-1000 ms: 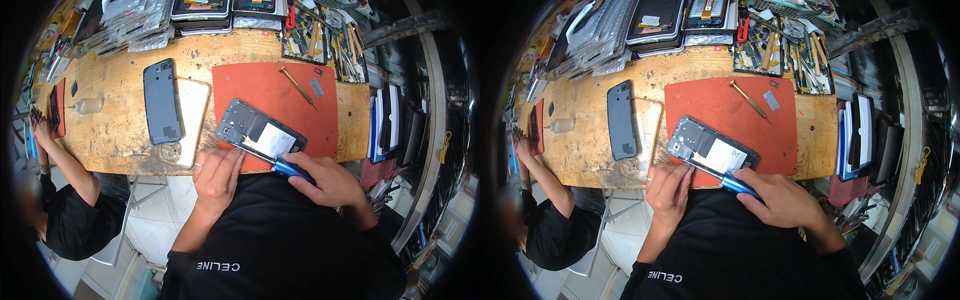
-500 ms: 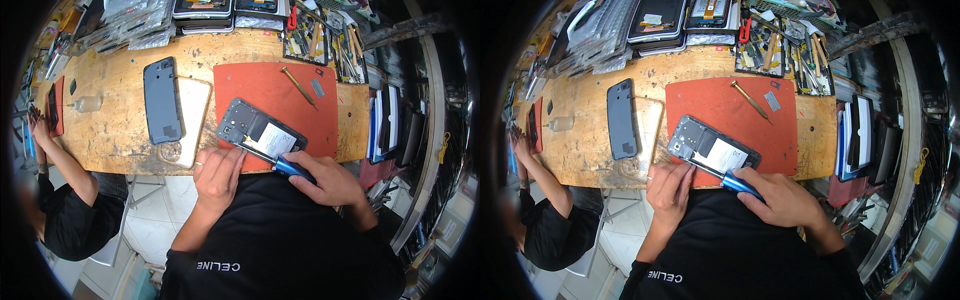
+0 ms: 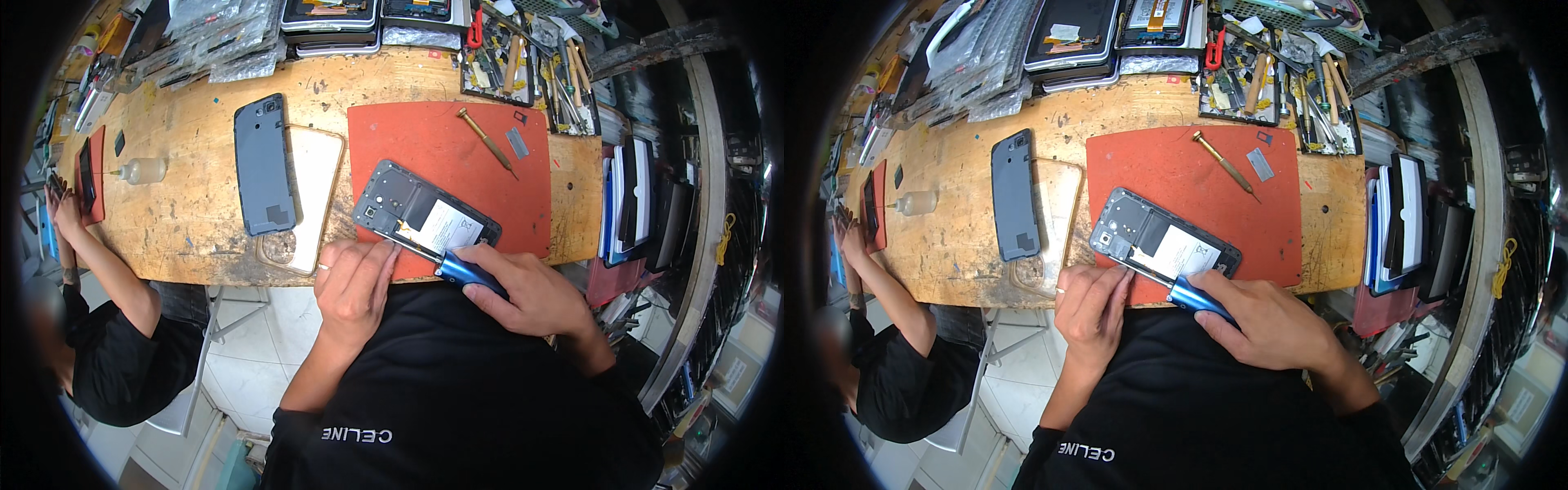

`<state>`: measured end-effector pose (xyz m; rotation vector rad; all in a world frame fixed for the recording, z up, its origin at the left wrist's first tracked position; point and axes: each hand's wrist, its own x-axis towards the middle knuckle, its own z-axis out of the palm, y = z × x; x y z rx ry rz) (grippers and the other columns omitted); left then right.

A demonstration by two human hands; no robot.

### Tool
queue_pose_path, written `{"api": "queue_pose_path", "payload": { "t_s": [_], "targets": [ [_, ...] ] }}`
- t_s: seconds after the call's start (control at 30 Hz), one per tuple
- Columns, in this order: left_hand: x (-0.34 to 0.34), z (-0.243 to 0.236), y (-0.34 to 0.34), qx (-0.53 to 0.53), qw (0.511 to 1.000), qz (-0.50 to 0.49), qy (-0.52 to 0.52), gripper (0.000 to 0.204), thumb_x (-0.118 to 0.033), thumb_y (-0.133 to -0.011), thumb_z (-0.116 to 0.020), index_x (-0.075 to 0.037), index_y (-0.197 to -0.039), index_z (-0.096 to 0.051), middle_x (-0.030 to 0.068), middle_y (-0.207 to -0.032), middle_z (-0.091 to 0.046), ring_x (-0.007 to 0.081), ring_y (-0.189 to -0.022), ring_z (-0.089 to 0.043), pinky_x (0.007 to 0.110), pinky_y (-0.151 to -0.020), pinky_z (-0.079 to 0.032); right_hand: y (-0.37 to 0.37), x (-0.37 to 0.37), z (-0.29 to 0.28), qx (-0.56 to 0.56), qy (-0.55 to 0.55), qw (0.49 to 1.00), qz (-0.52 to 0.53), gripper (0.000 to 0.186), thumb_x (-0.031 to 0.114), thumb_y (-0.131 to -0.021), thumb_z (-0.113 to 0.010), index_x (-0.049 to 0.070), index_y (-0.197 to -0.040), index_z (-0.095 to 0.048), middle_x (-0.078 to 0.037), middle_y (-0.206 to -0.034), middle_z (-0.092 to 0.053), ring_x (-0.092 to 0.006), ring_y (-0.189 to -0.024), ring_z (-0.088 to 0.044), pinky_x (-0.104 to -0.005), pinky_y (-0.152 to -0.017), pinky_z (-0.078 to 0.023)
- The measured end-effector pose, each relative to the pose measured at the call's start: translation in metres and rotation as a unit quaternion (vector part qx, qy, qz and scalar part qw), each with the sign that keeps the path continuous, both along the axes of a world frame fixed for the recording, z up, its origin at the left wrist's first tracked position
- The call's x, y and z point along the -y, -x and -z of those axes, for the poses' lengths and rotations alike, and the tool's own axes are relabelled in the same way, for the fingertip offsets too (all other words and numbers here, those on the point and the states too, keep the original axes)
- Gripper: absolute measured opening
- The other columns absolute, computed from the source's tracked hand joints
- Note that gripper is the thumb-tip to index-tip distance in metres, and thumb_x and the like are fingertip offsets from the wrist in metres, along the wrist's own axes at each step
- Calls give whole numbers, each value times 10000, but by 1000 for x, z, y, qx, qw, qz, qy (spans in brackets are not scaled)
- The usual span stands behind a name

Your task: The person holds a smartphone, then uses a screwdriver to remove screws from a disassembled phone on a red mat. They also handle a phone back cover and continue unscrewing components on the workbench.

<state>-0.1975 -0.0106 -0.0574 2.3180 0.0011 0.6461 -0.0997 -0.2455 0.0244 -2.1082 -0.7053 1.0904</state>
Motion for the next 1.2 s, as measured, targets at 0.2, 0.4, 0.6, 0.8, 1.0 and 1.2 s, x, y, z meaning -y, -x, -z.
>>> {"api": "queue_pose_path", "payload": {
  "t_s": [0.2, 0.4, 0.6, 0.8, 1.0, 1.2],
  "targets": [
    [-9, -5, 1, 19, 999, -33, 5, 200, 58, -771, -842, 4, -943, -755, 100, -883, -739, 296, -871, -693, 387, -765, -551, 3, -2, 3, 15, -27, 999, 11, 436, 256, -1067, -648, 70, -1444, -534, -290, -1052, -743, -519, -969, -724, -558, -824, -569],
    [-37, -26, -6, 40, 988, 93, -120, 177, -90, -757, -820, -97, -913, -737, 10, -884, -704, 218, -907, -674, 345, -787, -495, -9, 17, -14, -38, -108, 991, -72, 458, 276, -1061, -674, 58, -1451, -574, -231, -1038, -765, -433, -929, -762, -473, -821, -602],
    [-43, -46, -3, 58, 925, 237, -291, 209, -167, -669, -773, -171, -847, -663, -44, -830, -589, 174, -765, -556, 336, -668, -416, -21, 47, -22, -58, -121, 985, -105, 478, 225, -1047, -715, 36, -1471, -602, -223, -1115, -771, -401, -968, -770, -441, -846, -606],
    [-70, -77, -31, 125, 937, 80, -316, 303, -130, -547, -729, -130, -847, -683, -1, -790, -622, 207, -743, -539, 311, -650, -409, -33, 85, -30, -50, -150, 987, -28, 497, 200, -1037, -730, 15, -1482, -610, -182, -1254, -764, -270, -1068, -775, -366, -943, -588],
    [2, -32, -33, -64, 982, 134, -117, 224, 27, -781, -815, -52, -983, -759, 78, -908, -719, 301, -841, -664, 406, -749, -531, -37, 93, 2, -42, -26, 997, 62, 459, 172, -1058, -683, 31, -1481, -574, -135, -1135, -759, -202, -1011, -755, -344, -901, -566],
    [43, -22, -43, -81, 983, 126, -103, 378, 64, -771, -776, -29, -1137, -792, 78, -952, -686, 285, -887, -639, 401, -778, -539, -35, 96, 13, -35, -44, 997, 56, 432, 165, -1050, -686, 50, -1455, -588, -130, -1038, -764, -229, -921, -777, -354, -831, -576]
  ]
}}
